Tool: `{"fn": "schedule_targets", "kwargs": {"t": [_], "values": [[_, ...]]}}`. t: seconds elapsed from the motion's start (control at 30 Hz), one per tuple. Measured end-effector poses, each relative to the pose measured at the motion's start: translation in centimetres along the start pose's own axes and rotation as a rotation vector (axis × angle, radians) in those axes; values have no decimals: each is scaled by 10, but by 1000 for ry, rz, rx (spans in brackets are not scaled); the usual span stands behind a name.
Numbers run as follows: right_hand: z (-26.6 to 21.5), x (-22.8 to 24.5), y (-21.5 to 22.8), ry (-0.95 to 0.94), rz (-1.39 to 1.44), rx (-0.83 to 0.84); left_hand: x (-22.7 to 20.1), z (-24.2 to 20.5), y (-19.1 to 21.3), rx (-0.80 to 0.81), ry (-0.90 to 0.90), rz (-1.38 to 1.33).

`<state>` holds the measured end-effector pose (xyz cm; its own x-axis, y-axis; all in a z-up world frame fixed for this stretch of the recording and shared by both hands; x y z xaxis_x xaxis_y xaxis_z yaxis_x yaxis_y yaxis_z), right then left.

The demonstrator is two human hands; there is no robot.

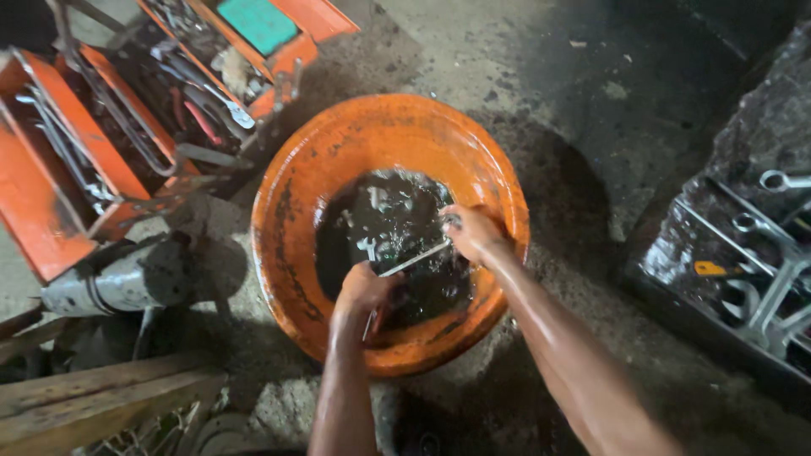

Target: The person scrubs various metal tools, including wrenches and screwdrivers, in an orange basin filled with dark liquid. They use a cloth to wipe each tool individually and place the cleaned items into an orange toolbox nearby.

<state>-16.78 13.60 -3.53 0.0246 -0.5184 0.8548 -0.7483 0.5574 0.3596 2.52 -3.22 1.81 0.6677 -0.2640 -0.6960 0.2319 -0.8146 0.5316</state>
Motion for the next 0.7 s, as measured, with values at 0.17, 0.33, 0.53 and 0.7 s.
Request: {"fn": "schedule_targets", "kwargs": {"t": [0.17, 0.33, 0.53, 0.7], "values": [[-35, 46, 24, 215, 729, -225, -10, 4, 6, 52, 13, -530], [-57, 77, 13, 268, 981, -255, -43, 0, 4, -2, 155, -960], [-55, 67, -11, 239, 933, -255, -38, 9, -10, 99, -15, -973], [-60, 62, -22, 183, 687, -223, -31, 18, -15, 129, -64, -923]]}}
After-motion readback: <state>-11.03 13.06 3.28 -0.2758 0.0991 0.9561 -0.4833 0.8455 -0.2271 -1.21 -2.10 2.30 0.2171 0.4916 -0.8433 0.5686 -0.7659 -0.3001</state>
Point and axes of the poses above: each hand's wrist, its own z-axis towards the middle knuckle, its own y-axis out of the back of the hand, x = y × z, the point moved 1 cm from there along z, towards the middle knuckle, and after that the axes turned 3 degrees about -y, right-handed, at the moved point
